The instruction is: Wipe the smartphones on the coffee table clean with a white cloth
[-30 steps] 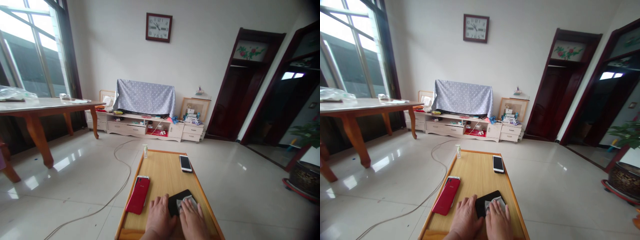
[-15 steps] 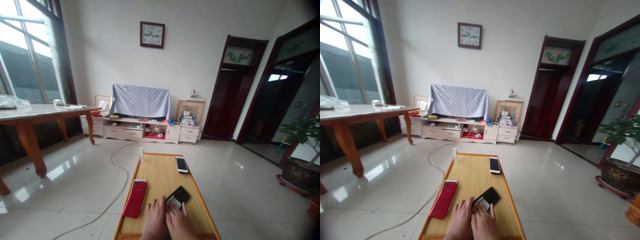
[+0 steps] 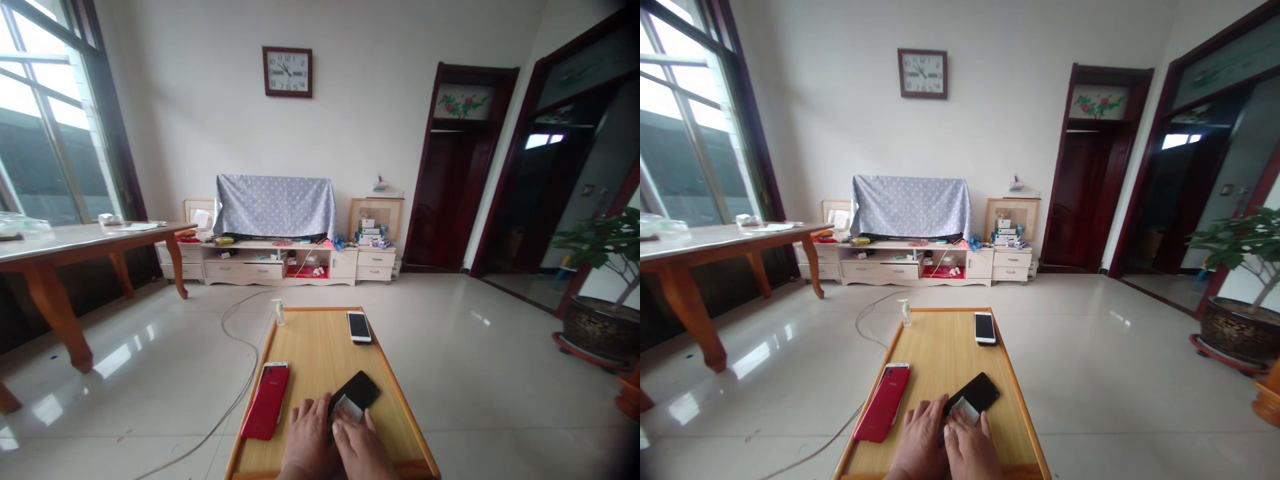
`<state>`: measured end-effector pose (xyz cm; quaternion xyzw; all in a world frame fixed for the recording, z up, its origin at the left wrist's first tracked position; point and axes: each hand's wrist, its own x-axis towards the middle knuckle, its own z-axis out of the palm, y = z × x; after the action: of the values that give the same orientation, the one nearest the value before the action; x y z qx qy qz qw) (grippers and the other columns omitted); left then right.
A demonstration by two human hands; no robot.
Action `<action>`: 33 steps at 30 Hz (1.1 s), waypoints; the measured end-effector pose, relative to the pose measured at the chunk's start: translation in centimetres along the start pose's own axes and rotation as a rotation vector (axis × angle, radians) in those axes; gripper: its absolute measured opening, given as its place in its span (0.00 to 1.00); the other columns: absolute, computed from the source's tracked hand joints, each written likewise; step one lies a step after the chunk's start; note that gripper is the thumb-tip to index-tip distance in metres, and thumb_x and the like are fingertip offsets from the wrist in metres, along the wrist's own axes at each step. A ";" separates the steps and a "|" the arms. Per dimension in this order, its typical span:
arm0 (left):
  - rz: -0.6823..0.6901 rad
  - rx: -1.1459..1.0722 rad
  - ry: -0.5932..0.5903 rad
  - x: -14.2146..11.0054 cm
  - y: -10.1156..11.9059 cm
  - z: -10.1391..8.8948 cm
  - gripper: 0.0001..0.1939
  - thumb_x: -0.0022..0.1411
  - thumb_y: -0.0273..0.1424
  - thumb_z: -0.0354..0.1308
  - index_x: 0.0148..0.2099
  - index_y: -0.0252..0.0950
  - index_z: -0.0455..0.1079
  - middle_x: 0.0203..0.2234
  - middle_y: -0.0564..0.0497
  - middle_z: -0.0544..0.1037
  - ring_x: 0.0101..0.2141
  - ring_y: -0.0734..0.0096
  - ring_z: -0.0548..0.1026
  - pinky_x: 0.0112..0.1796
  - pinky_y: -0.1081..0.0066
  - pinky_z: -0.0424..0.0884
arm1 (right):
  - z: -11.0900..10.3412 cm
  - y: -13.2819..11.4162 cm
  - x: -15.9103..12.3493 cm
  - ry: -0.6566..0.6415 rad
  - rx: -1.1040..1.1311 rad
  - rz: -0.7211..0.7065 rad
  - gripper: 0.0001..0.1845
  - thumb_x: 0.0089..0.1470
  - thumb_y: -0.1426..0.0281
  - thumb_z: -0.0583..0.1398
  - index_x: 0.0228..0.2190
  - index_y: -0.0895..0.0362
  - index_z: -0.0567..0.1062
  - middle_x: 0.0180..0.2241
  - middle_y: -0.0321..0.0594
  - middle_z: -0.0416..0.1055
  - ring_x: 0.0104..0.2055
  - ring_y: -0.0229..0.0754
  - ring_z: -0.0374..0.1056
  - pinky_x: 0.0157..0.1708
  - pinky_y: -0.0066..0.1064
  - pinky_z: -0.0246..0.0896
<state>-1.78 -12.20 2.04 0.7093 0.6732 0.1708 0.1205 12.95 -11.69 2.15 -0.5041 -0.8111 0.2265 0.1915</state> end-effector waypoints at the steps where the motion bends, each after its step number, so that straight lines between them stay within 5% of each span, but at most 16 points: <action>1: -0.002 0.007 0.000 0.1 0.2 0.0 0.32 0.60 0.42 0.49 0.66 0.43 0.61 0.59 0.48 0.72 0.56 0.56 0.64 0.54 0.60 0.55 | -0.2 0.3 0.0 0.002 -0.028 -0.012 0.26 0.70 0.61 0.42 0.58 0.47 0.72 0.61 0.40 0.67 0.66 0.48 0.58 0.69 0.54 0.34; 9: -0.021 0.081 -0.014 0.6 1.8 -0.3 0.33 0.58 0.46 0.52 0.64 0.44 0.62 0.58 0.49 0.73 0.56 0.55 0.65 0.55 0.60 0.54 | -2.4 3.7 1.5 0.076 -0.145 0.073 0.27 0.69 0.62 0.43 0.57 0.52 0.74 0.61 0.45 0.67 0.66 0.50 0.58 0.69 0.56 0.31; 17: -0.038 0.128 -0.087 1.3 1.9 0.4 0.34 0.58 0.36 0.51 0.67 0.43 0.58 0.61 0.49 0.69 0.59 0.60 0.63 0.56 0.63 0.54 | -0.7 2.2 0.3 0.019 -0.043 -0.136 0.22 0.68 0.63 0.48 0.57 0.47 0.73 0.59 0.42 0.69 0.64 0.49 0.60 0.69 0.55 0.23; 23: 0.010 0.089 -0.005 1.1 2.9 0.2 0.27 0.61 0.45 0.51 0.62 0.48 0.67 0.59 0.52 0.72 0.57 0.58 0.65 0.55 0.62 0.56 | -3.3 3.9 0.7 0.028 0.017 -0.055 0.24 0.68 0.64 0.45 0.54 0.52 0.76 0.57 0.44 0.72 0.61 0.46 0.65 0.67 0.46 0.42; 28: 0.026 0.118 -0.041 1.0 3.6 -0.1 0.29 0.59 0.45 0.54 0.62 0.50 0.67 0.61 0.53 0.70 0.59 0.56 0.63 0.57 0.61 0.55 | -2.8 4.6 0.5 0.134 -0.038 -0.048 0.21 0.60 0.73 0.52 0.50 0.53 0.78 0.53 0.43 0.74 0.57 0.47 0.67 0.64 0.39 0.47; 33: 0.017 0.142 -0.059 1.0 3.7 -0.2 0.30 0.58 0.38 0.52 0.63 0.48 0.66 0.62 0.54 0.69 0.60 0.57 0.62 0.58 0.61 0.54 | -2.1 4.3 0.3 0.186 -0.117 -0.046 0.15 0.59 0.75 0.53 0.35 0.52 0.80 0.40 0.42 0.77 0.48 0.47 0.68 0.51 0.34 0.58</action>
<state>1.52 -11.47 3.78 0.7266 0.6736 0.1027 0.0881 17.13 -9.38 1.50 -0.5143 -0.8132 0.1268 0.2413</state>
